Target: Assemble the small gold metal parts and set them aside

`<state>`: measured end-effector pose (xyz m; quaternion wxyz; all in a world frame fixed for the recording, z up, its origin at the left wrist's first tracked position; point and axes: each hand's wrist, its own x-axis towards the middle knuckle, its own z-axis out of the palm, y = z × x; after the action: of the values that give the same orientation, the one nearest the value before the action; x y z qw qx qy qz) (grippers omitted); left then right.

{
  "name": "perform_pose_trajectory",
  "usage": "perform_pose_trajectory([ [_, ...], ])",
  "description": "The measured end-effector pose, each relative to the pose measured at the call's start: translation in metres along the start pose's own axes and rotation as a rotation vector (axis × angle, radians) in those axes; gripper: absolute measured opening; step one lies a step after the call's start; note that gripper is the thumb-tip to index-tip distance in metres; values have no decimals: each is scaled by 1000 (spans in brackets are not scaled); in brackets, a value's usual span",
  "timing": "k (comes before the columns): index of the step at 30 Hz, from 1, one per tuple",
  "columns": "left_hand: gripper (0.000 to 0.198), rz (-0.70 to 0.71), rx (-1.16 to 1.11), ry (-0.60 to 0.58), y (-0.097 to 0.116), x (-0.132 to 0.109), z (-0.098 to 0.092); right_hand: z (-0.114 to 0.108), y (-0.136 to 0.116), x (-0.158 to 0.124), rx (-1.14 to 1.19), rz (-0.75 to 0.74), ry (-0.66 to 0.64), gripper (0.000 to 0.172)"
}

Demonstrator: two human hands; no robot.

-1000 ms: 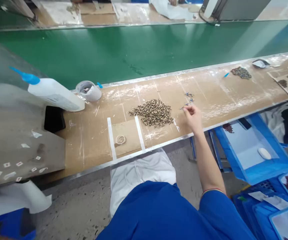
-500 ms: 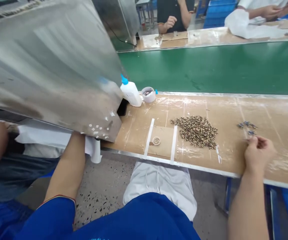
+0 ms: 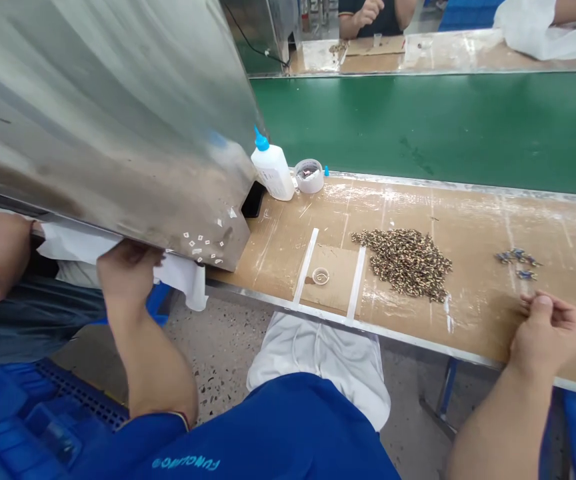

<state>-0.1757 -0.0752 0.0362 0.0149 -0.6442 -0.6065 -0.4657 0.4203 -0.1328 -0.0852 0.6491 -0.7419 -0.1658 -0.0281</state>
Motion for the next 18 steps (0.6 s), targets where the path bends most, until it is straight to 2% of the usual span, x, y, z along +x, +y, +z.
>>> perform_pose_trajectory([
  [3,22,-89,-295,-28,-6,-39,-11,-6,-16,-28,50,-37,53,49],
  [5,22,-115,-615,-170,6,-67,-6,-8,-30,-61,69,-89,-5,50],
  [6,23,-129,-718,-265,14,-79,2,-7,-37,-80,59,-99,-107,49],
  [8,27,-190,-832,-478,31,-94,29,-1,-51,-120,20,-99,-355,42],
  [9,30,-220,-864,-559,37,-98,46,4,-56,-139,15,-94,-529,38],
  [11,33,-267,-916,-682,47,-101,82,17,-65,-171,57,-100,-862,37],
  [12,33,-288,-936,-716,50,-101,99,25,-68,-184,77,-102,-980,38],
  [15,29,-283,-963,-802,57,-101,137,44,-74,-205,123,-83,-1148,35],
  [18,23,-224,-944,-863,61,-102,154,54,-74,-212,121,-46,-1178,31],
])
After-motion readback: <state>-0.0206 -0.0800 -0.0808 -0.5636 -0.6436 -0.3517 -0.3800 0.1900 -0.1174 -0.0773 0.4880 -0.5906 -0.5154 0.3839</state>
